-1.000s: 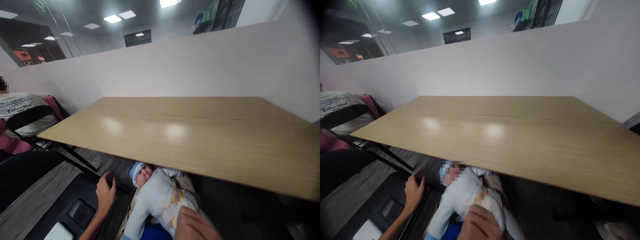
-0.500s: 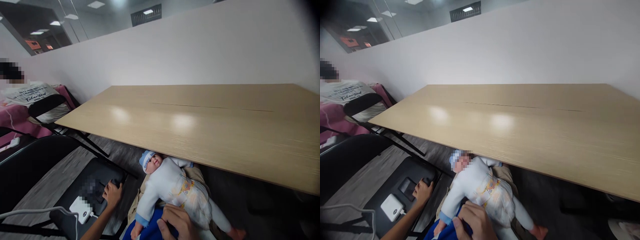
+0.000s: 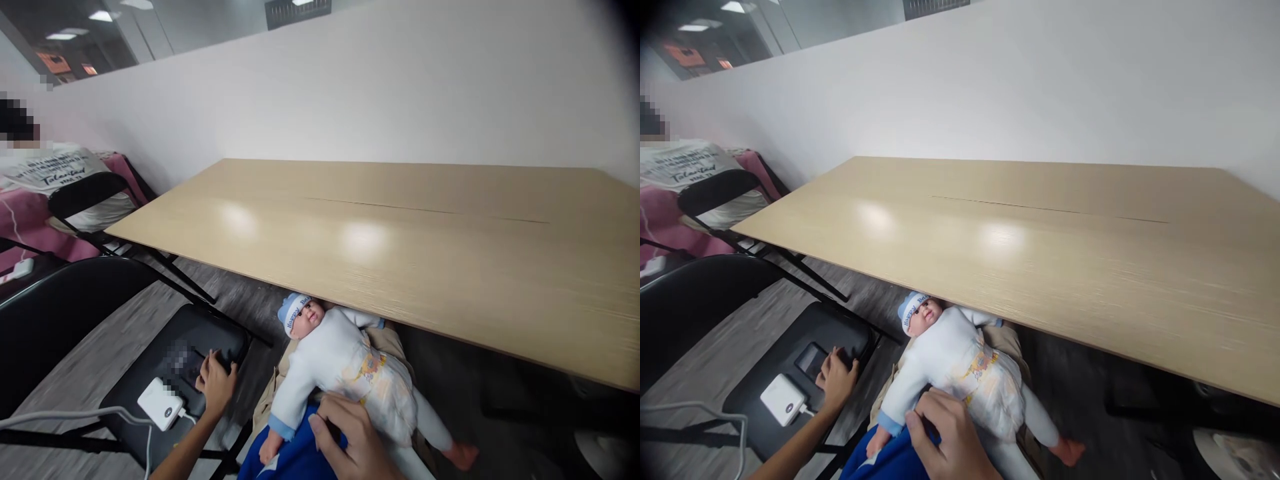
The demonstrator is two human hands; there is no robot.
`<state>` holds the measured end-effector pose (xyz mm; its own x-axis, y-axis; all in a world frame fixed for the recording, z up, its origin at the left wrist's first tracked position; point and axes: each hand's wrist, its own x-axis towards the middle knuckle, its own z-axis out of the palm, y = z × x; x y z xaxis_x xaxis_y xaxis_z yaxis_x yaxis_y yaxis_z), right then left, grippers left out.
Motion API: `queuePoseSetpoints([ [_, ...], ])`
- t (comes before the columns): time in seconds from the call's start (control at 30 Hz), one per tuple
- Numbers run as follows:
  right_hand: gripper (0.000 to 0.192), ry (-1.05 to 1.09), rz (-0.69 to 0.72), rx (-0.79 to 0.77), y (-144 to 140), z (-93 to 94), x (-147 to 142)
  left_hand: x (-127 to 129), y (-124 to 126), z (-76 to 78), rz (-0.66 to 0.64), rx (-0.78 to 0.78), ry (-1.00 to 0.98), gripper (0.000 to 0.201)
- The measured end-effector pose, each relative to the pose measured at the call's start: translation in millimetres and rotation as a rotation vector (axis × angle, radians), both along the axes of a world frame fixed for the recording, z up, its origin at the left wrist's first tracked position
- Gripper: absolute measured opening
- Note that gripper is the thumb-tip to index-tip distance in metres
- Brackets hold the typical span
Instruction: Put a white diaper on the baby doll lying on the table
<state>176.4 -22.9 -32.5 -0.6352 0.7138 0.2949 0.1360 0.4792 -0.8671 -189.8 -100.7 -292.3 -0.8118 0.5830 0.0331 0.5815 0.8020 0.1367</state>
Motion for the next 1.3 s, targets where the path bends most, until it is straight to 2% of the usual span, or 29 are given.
queuePoseSetpoints([
  [0.1,0.035,-0.016,-0.002,-0.051,-0.9,0.3,0.9,-2.5,-9.7,-4.9,-0.056,0.069,0.012,0.061],
  [0.27,0.037,-0.036,-0.007,-0.108,-4.2,0.6,0.3,-24.6,-41.0,-2.4,0.129,0.106,0.086,0.066],
  [0.43,0.037,-0.032,0.003,-0.136,-3.7,-1.4,-1.7,-55.5,-68.3,6.6,0.193,0.09,0.079,0.066],
  [0.53,0.037,-0.032,0.014,-0.148,-3.6,-3.7,-1.5,-63.9,-76.8,6.3,0.199,0.075,0.05,0.066],
  [0.93,0.038,-0.051,0.016,-0.163,-5.5,-8.0,0.2,-58.4,-84.0,-1.0,0.102,-0.019,-0.057,0.066],
  [1.3,0.04,-0.061,0.01,-0.191,-3.8,-6.4,-0.9,-63.2,-81.8,-3.9,0.146,0.018,-0.05,0.074],
])
